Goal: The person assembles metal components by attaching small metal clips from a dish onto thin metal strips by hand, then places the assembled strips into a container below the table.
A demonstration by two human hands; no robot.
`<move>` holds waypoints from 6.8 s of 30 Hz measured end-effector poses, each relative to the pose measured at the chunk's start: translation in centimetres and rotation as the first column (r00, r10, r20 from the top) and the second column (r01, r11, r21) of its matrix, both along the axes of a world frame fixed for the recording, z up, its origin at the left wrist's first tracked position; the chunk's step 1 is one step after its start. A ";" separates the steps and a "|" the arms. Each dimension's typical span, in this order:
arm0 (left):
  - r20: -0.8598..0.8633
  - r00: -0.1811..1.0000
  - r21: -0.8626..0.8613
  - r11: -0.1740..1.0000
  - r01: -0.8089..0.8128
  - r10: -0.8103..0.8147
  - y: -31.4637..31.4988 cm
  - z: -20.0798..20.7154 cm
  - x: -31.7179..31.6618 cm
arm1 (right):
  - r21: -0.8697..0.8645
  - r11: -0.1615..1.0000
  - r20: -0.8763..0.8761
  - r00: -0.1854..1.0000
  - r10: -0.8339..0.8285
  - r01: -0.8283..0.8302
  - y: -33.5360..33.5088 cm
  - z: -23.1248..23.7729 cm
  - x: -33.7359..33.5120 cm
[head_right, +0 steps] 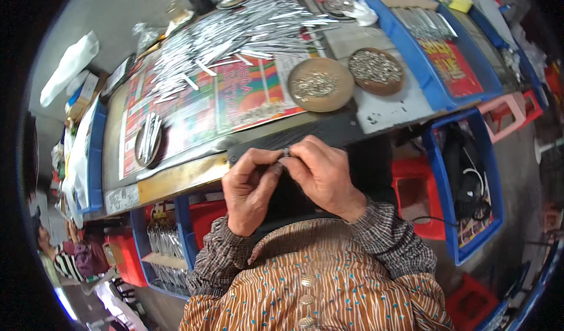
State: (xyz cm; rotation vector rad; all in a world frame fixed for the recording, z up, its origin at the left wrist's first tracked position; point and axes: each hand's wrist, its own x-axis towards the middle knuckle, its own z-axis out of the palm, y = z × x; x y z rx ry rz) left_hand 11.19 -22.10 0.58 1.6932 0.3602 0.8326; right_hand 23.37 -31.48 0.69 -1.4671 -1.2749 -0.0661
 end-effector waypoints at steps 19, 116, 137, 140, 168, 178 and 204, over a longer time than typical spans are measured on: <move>-0.021 0.996 0.253 0.964 -0.075 0.083 2.1 1.7 -2.3 | 0.002 0.999 0.093 0.994 0.051 -0.052 1.7 1.0 -0.5; 0.196 0.793 0.028 0.805 -0.593 0.577 25.2 -1.5 -11.2 | -0.107 0.978 0.235 0.960 -0.153 0.182 2.5 -1.7 2.0; 0.146 0.822 0.230 0.790 -0.569 0.550 20.2 4.9 -16.0 | -0.200 0.947 0.199 0.957 -0.213 0.252 2.0 -2.2 2.3; -0.067 0.734 0.344 0.707 -0.619 0.675 18.2 5.9 -20.6 | -0.140 0.958 0.227 0.950 -0.216 0.251 2.3 -2.5 2.6; -0.600 0.128 0.655 0.577 -0.487 0.789 11.5 -11.0 -35.6 | -0.144 0.960 0.246 0.948 -0.200 0.240 2.6 -2.6 2.1; -0.549 0.102 0.793 0.556 -0.249 0.829 9.7 -13.2 -36.3 | -0.204 0.950 0.243 0.952 -0.183 0.235 2.1 -2.7 2.3; -0.551 -0.319 0.806 0.591 0.035 0.771 7.5 -13.3 -33.1 | -0.112 0.969 0.285 0.942 -0.179 0.218 2.7 -2.3 2.0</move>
